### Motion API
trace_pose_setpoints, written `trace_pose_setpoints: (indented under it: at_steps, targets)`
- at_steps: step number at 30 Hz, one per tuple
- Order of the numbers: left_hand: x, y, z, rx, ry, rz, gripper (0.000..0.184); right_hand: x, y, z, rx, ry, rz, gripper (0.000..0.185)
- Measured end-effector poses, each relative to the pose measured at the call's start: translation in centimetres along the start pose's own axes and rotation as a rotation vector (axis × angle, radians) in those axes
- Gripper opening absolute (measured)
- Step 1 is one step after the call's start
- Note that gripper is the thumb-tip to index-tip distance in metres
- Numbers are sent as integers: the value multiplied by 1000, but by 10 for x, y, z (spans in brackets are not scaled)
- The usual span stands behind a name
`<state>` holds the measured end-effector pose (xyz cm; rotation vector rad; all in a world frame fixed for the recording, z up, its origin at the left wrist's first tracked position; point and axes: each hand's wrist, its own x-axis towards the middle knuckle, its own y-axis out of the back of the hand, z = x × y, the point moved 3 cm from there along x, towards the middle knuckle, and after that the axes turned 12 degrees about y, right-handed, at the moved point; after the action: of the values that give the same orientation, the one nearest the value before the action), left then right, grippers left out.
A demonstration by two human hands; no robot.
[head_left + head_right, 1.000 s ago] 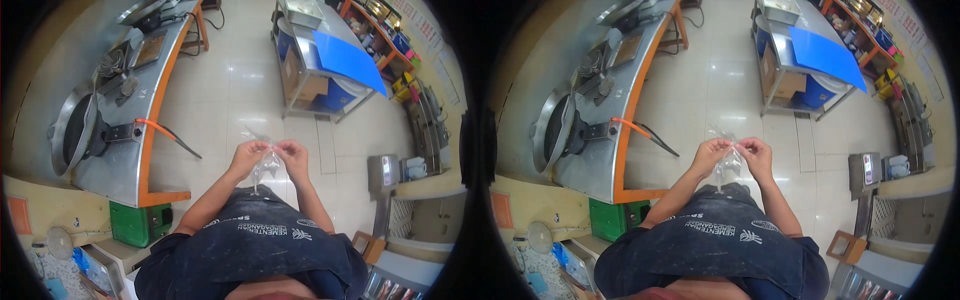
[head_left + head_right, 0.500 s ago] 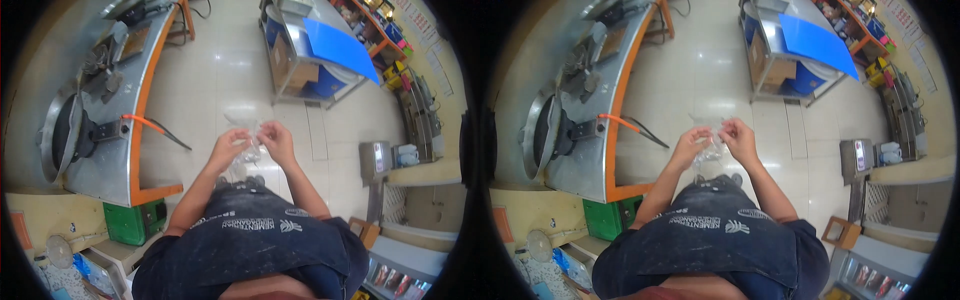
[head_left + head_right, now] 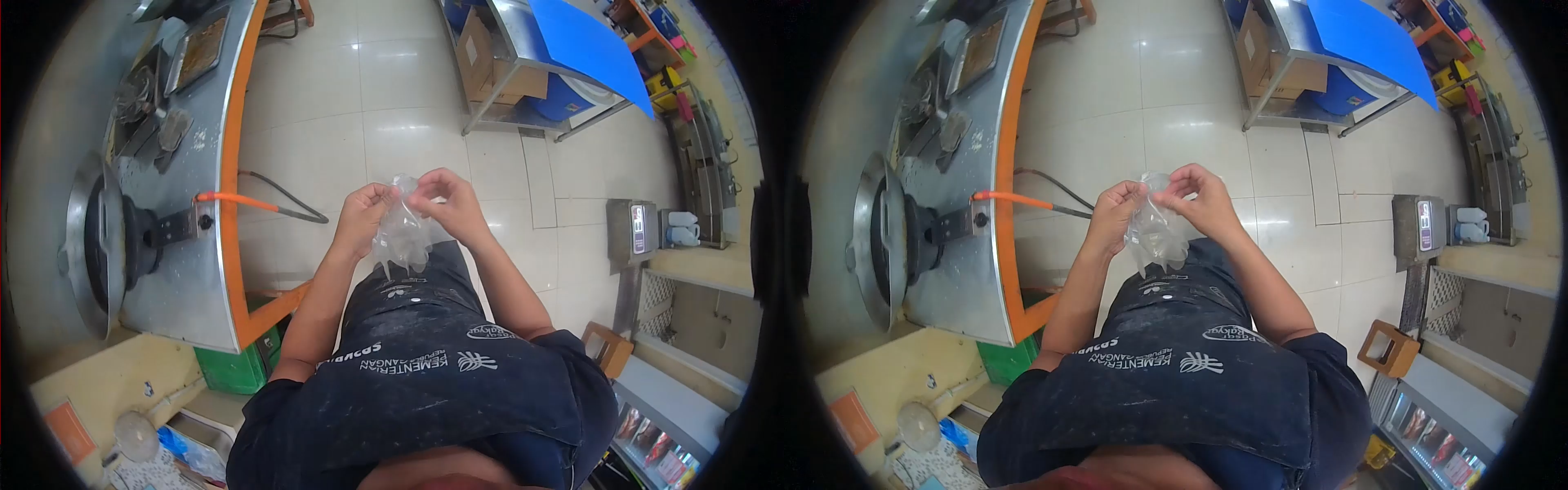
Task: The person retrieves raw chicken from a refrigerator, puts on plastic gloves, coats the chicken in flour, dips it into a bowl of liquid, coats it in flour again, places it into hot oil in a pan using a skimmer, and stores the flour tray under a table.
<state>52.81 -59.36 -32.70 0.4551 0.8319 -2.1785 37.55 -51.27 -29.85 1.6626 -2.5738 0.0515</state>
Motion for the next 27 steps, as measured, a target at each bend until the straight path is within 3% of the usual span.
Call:
trace_pose_setpoints:
  at_steps: [2, 5, 8, 11, 12, 15, 18, 20, 24, 26, 27]
  targets:
    - [27, 7, 11, 57, 10, -4, 25, 24, -2, 7, 78, -159, -103, 26]
    - [71, 11, 34, 81, 106, 59, 23, 72, 8, 34, 308, -197, -37, 21]
    - [137, 11, 66, 286, -4, 59, 22, 135, 39, 64, 343, -220, 91, 18]
    - [214, 10, 103, 388, -76, 88, 24, 214, 74, 76, -3, 2, 25, 14]
    - [238, 6, 120, 332, -60, 118, 24, 242, 84, 70, -26, -48, 27, 17]
    - [287, -8, 179, 320, -129, 199, 24, 321, 101, 53, -1, 69, -48, 19]
    - [346, -7, 236, 475, -314, 522, 20, 402, 114, 52, 38, 98, -338, 27]
    - [372, -14, 269, 370, -255, 436, 17, 442, 111, 43, -8, 114, -465, 27]
    - [435, -22, 332, 253, -382, 365, 20, 535, 103, 46, -217, 258, -395, 26]
    - [459, -22, 370, 368, -555, 370, 17, 585, 97, 46, -415, 304, -352, 29]
    - [467, -21, 390, 421, -482, 397, 16, 607, 96, 43, -382, 321, -264, 30]
